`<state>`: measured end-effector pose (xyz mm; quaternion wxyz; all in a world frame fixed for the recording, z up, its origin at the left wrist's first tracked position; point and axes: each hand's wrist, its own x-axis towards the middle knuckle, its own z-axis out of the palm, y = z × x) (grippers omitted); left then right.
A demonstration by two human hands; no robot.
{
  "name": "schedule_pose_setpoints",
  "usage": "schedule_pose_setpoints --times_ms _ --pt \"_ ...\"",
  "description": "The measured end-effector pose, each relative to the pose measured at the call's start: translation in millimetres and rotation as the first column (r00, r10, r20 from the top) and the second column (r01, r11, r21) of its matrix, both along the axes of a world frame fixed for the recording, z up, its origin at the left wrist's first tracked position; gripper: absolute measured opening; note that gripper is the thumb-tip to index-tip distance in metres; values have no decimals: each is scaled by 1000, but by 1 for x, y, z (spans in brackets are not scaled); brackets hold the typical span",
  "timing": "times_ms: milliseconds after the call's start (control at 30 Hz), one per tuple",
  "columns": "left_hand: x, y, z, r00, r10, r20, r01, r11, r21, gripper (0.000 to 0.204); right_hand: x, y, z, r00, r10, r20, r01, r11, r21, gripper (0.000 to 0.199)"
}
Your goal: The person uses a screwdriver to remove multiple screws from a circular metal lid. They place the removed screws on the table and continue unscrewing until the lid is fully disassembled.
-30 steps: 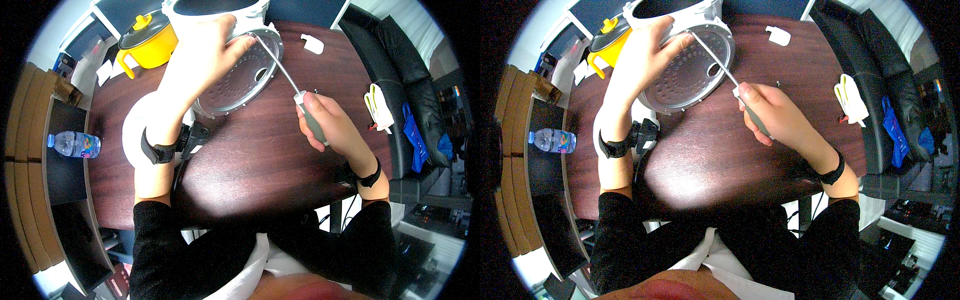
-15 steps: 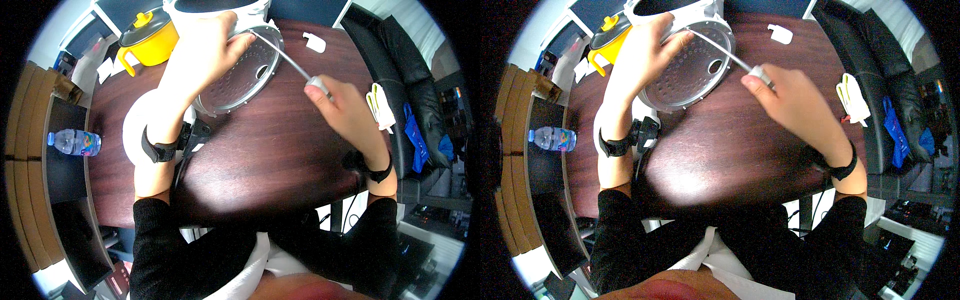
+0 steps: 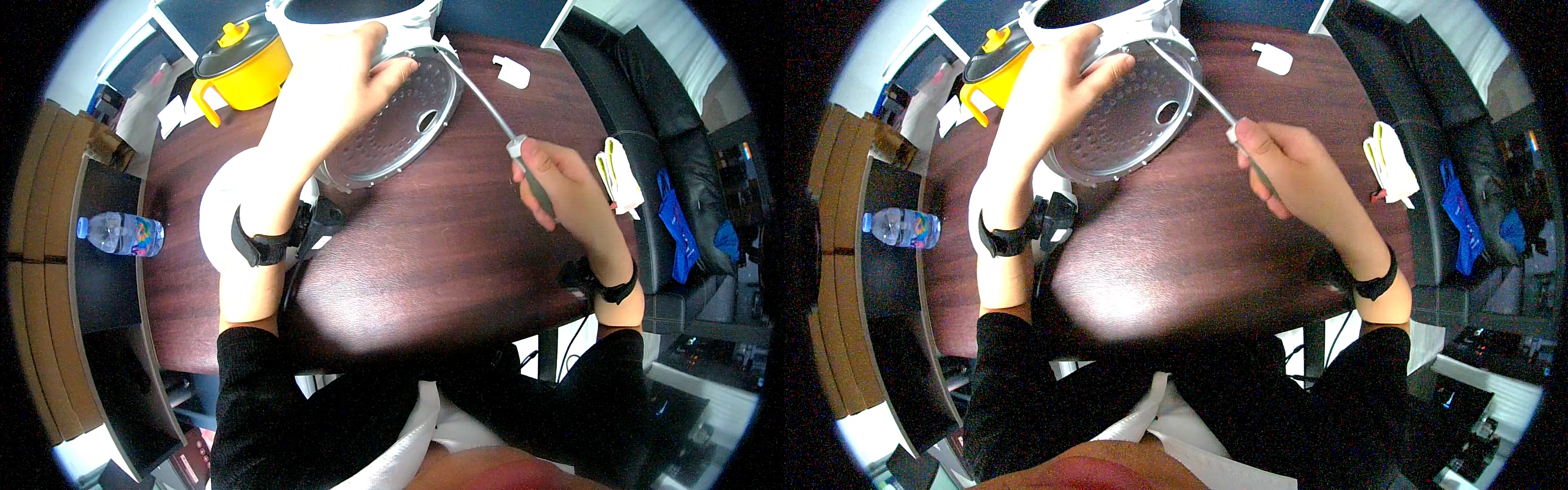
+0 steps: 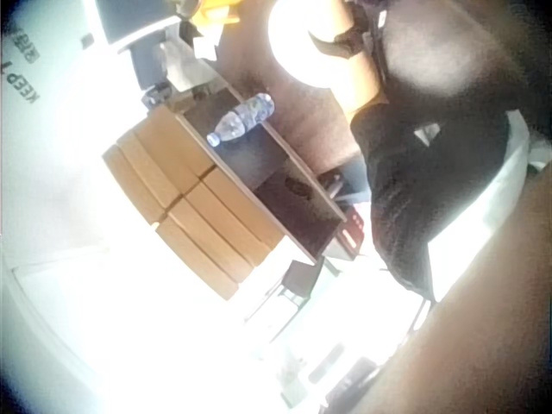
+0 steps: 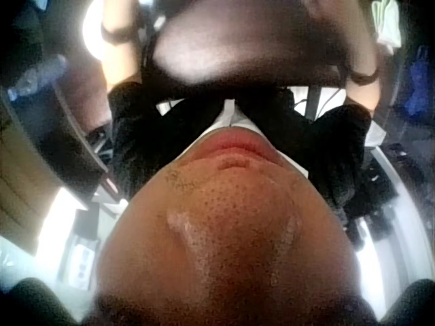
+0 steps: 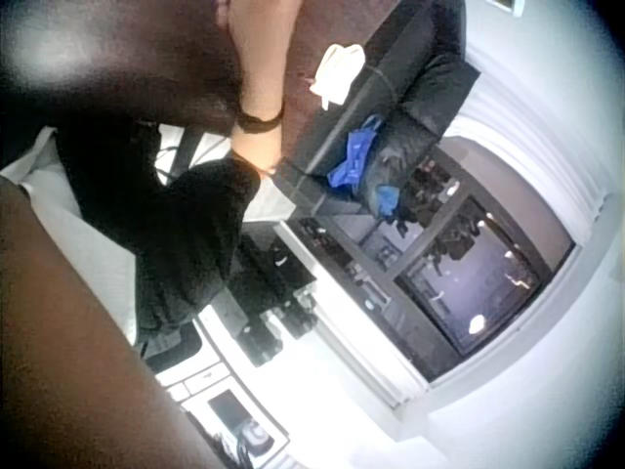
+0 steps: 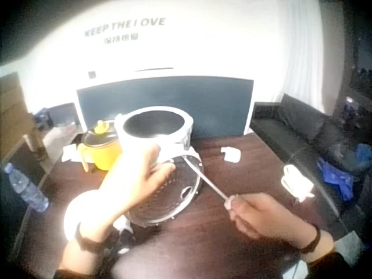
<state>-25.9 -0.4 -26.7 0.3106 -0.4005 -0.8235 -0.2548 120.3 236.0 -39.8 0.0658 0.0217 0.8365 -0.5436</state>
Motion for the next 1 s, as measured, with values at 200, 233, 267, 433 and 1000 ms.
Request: schedule_pose_setpoints --times_ms 200,233,267,433,1000 --pt "0 -3 1 995 69 75 -66 997 -46 54 1 -19 -8 994 69 80 -53 981 -187 49" --pt "1 -2 1 996 54 65 -52 998 -33 48 0 -20 -8 995 63 78 -48 982 -184 49" --pt "1 -1 1 998 38 54 -37 999 -19 42 -1 -21 -8 995 57 76 -42 983 -179 49" --pt "3 -1 6 984 61 165 -50 996 -71 53 -2 -20 -13 993 60 103 -39 979 -202 50" --pt "1 -1 1 995 46 88 -42 998 -40 49 -1 -25 -12 996 30 79 -17 986 -167 48"
